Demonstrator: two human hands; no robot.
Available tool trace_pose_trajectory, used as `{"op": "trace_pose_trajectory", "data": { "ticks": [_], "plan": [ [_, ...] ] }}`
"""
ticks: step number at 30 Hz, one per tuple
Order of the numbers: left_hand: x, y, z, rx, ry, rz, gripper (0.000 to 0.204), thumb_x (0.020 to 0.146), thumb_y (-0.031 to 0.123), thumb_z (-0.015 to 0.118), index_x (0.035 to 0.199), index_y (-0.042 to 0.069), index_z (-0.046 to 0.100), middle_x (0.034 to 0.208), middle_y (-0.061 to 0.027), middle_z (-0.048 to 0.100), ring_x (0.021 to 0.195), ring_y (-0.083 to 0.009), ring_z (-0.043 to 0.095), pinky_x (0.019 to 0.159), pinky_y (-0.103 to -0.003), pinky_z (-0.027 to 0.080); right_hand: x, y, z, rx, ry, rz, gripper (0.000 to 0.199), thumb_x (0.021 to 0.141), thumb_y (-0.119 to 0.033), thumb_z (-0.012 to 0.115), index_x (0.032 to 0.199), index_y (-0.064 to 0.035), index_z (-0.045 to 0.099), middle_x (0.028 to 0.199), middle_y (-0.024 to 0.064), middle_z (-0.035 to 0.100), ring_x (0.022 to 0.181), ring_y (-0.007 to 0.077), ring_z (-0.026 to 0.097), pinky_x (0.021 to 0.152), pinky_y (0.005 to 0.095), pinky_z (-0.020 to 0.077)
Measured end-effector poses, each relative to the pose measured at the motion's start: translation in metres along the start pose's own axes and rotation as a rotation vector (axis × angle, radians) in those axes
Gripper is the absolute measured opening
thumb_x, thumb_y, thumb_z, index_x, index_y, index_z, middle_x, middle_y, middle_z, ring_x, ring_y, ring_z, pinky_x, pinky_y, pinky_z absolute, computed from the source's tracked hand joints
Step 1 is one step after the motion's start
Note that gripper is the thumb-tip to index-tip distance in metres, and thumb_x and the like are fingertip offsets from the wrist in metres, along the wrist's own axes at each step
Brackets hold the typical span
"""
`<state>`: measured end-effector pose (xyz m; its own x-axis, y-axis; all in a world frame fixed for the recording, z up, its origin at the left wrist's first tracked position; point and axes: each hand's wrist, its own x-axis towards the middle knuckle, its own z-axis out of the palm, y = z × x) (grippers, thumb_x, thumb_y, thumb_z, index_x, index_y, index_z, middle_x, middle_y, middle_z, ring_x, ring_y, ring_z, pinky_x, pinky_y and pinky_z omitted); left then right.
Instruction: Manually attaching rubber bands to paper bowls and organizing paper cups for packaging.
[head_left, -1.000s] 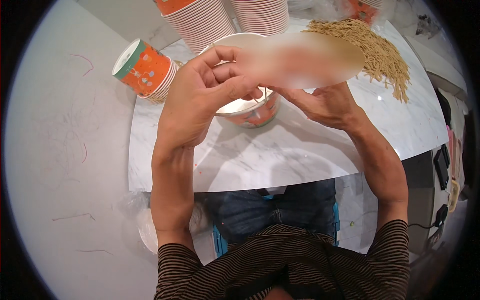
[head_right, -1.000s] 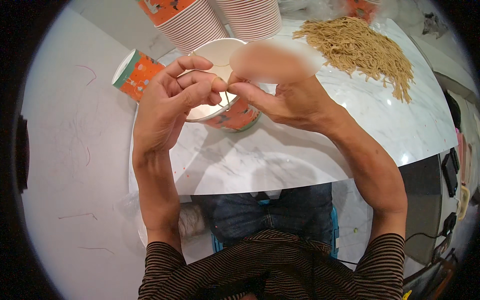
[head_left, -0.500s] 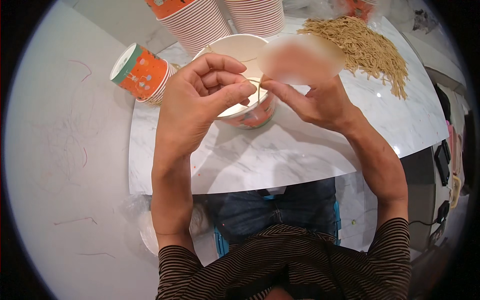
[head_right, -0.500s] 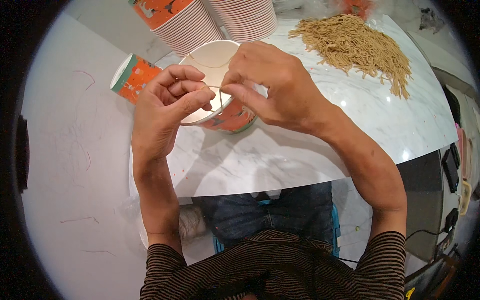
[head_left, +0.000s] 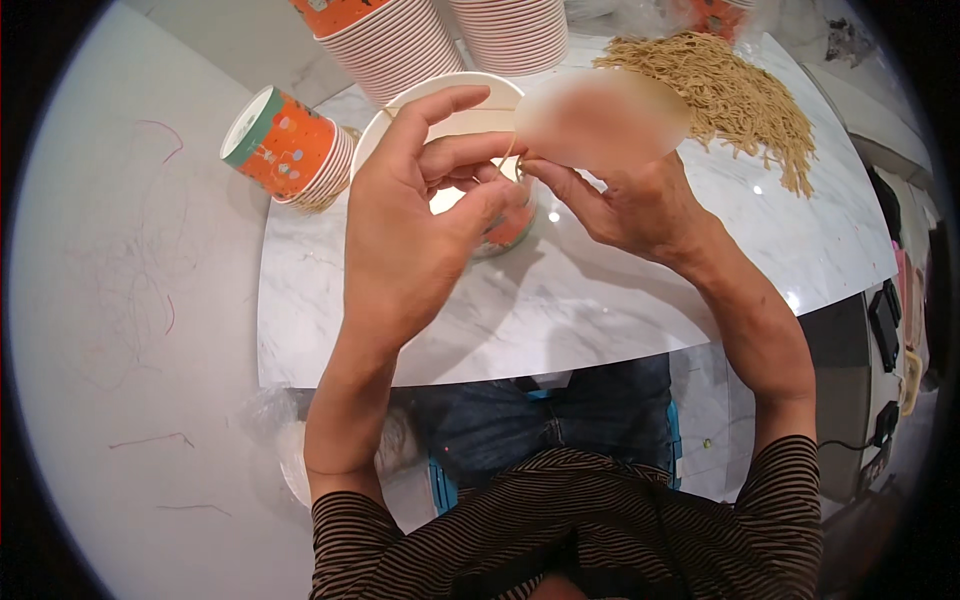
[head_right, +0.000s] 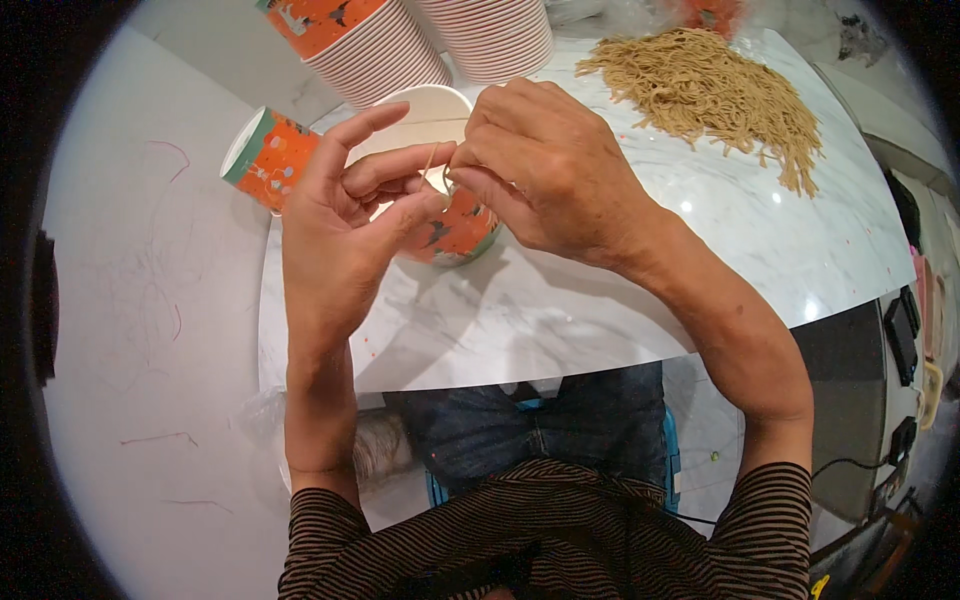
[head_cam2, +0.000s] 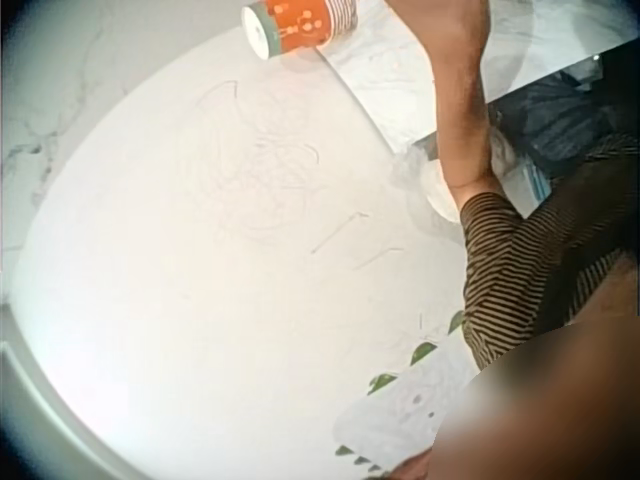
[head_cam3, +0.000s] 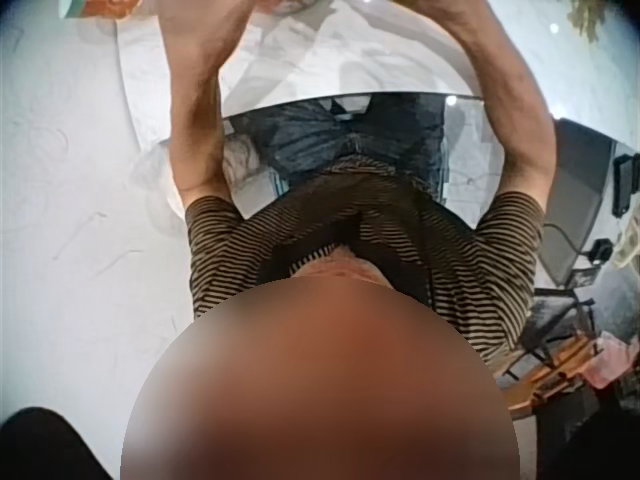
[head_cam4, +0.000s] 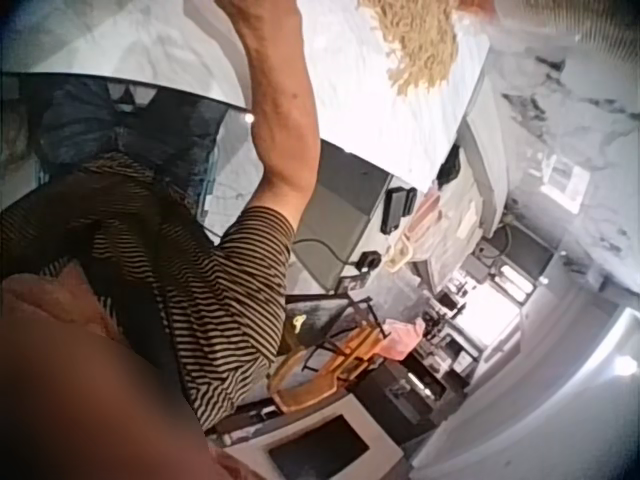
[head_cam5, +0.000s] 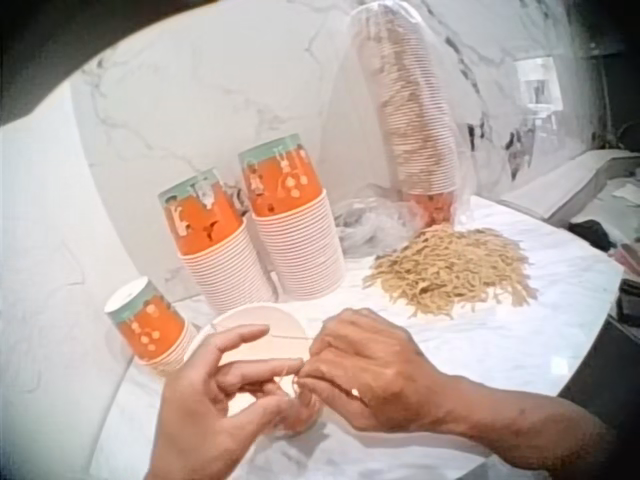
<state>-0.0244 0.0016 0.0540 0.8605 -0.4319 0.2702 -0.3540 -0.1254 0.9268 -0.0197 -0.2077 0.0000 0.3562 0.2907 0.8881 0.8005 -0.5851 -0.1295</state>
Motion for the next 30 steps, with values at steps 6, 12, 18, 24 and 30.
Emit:
{"op": "trace_pose_trajectory", "data": {
  "ticks": [6,12,18,24,30],
  "plan": [
    [-0.001,-0.011,0.005,0.242,0.083,0.125,0.050,0.087,-0.003,0.071,0.134,0.005,0.058,0.104,-0.0129,0.079,0.094,-0.0168,0.076,0.084,-0.029,0.059,0.000,-0.006,0.002,0.040,-0.020,0.035,0.014,0.082,-0.008,0.077,0.088,-0.0048,0.065,0.087,0.0085,0.060,0.081,0.0303,0.060,0.073,0.0409,0.0494],
    [0.001,-0.012,0.003,0.283,0.060,0.150,0.047,0.085,-0.003,0.076,0.129,0.004,0.062,0.100,-0.0124,0.079,0.093,-0.0182,0.077,0.081,-0.030,0.060,0.001,-0.006,0.000,0.093,-0.048,0.061,0.012,0.085,-0.008,0.075,0.088,-0.0046,0.064,0.086,0.0092,0.059,0.082,0.0315,0.059,0.074,0.0417,0.0483],
    [0.002,-0.010,0.002,0.308,0.007,0.092,0.037,0.090,-0.003,0.073,0.126,-0.004,0.066,0.105,-0.0106,0.076,0.093,-0.0118,0.072,0.073,-0.026,0.060,0.000,-0.006,0.001,0.196,-0.043,0.124,0.011,0.087,-0.008,0.074,0.088,-0.0044,0.064,0.084,0.0103,0.061,0.079,0.0319,0.059,0.073,0.0423,0.0479],
    [0.004,-0.016,0.001,0.203,0.075,0.186,0.021,0.087,-0.002,0.075,0.108,-0.002,0.074,0.095,-0.0092,0.078,0.089,-0.0140,0.075,0.080,-0.026,0.058,-0.002,-0.008,0.000,0.291,-0.028,0.197,0.006,0.093,-0.008,0.071,0.095,-0.0032,0.067,0.084,0.0113,0.065,0.077,0.0304,0.062,0.070,0.0393,0.0487],
    [0.006,-0.005,-0.008,0.060,0.004,-0.001,0.020,0.093,0.000,0.075,0.112,-0.006,0.071,0.102,-0.0113,0.076,0.093,-0.0150,0.074,0.084,-0.027,0.060,0.000,-0.014,-0.002,0.359,0.007,0.339,0.011,0.095,-0.007,0.068,0.106,-0.0031,0.070,0.086,0.0094,0.068,0.073,0.0207,0.063,0.067,0.0333,0.0496]
  ]
}}
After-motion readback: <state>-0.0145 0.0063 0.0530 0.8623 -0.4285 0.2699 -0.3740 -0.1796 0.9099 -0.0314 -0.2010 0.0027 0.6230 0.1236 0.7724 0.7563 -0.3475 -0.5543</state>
